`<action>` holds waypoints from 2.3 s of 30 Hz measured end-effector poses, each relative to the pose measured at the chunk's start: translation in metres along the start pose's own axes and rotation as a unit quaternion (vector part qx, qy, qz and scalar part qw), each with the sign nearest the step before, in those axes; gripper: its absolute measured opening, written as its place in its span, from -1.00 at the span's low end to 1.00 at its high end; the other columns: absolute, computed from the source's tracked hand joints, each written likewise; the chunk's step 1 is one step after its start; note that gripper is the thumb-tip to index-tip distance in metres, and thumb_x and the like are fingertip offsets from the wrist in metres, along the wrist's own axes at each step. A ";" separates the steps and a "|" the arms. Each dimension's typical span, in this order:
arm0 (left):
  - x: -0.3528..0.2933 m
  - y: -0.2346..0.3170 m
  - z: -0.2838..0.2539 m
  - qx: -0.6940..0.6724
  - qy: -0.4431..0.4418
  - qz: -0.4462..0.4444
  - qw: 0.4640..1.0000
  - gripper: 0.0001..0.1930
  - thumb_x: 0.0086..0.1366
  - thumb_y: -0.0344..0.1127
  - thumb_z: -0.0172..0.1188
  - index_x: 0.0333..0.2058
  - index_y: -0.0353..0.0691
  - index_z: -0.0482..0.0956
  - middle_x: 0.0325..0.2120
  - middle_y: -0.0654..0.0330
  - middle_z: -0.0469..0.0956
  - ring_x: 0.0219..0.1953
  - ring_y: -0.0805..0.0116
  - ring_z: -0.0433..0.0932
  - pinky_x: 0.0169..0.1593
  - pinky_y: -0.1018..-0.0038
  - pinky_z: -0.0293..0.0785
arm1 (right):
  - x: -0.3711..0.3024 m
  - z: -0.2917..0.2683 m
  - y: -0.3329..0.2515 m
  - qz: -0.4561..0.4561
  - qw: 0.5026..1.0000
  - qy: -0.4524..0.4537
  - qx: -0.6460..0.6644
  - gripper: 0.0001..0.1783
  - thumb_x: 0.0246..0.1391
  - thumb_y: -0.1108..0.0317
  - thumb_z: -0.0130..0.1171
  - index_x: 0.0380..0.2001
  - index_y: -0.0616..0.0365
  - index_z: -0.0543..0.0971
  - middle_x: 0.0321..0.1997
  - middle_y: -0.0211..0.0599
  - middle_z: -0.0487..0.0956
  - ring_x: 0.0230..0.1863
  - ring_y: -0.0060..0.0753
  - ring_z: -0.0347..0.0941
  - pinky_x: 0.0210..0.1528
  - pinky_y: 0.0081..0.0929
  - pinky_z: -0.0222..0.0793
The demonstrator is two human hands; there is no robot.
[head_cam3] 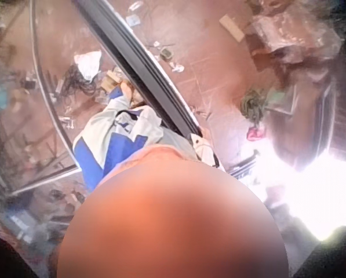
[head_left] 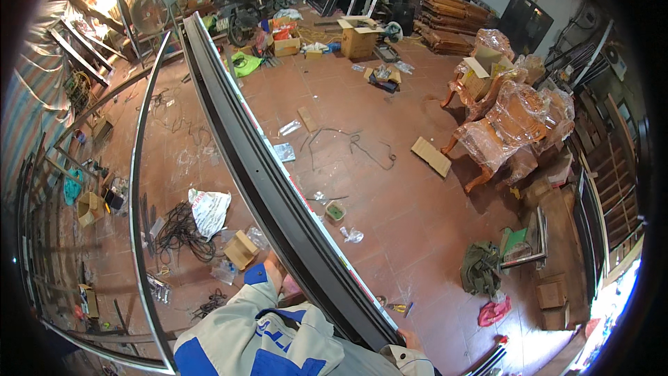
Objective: The person sits on the floor and repeatedly picks up small metal strips, inserts them into a wooden block, and places them aside. The person then stands and picks up a long metal frame.
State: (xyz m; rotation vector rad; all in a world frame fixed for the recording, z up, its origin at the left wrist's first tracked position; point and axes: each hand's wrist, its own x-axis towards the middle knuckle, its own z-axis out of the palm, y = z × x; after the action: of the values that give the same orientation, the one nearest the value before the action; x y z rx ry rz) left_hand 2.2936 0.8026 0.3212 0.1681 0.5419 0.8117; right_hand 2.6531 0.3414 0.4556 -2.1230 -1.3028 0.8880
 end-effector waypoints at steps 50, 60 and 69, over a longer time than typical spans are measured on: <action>0.842 -0.126 0.530 0.051 -0.008 -0.057 0.997 -0.48 0.58 0.05 0.10 0.27 -0.21 0.53 0.22 0.06 0.58 0.23 0.10 0.55 0.33 0.24 0.48 | 0.682 -0.601 0.218 0.042 0.997 -0.013 -0.055 -0.31 0.09 0.16 0.46 0.27 0.12 0.53 0.18 -0.01 0.58 0.25 0.12 0.45 0.33 -0.12 0.36; 1.046 0.004 0.583 0.010 0.064 -0.004 0.998 -0.44 0.57 0.10 0.08 0.30 -0.21 0.50 0.25 0.05 0.55 0.26 0.08 0.52 0.36 0.22 0.44 | 0.968 -0.641 0.193 -0.006 0.999 -0.033 -0.021 -0.26 0.08 0.22 0.53 0.30 0.18 0.51 0.19 0.09 0.58 0.22 0.12 0.51 0.28 -0.10 0.42; 1.267 0.169 0.573 -0.017 0.053 -0.031 0.998 -0.40 0.57 0.14 0.07 0.32 -0.20 0.48 0.28 0.04 0.52 0.29 0.06 0.49 0.38 0.21 0.41 | 1.224 -0.635 0.013 0.020 0.997 -0.032 -0.073 -0.26 0.08 0.22 0.54 0.28 0.22 0.50 0.17 0.07 0.59 0.20 0.03 0.53 0.26 -0.14 0.44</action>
State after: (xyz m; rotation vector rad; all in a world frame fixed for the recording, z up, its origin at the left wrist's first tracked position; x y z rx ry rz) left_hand 3.1940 1.8743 0.3677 0.0771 0.6297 0.7713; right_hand 3.5382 1.3957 0.5374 -2.2570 -1.3991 0.9088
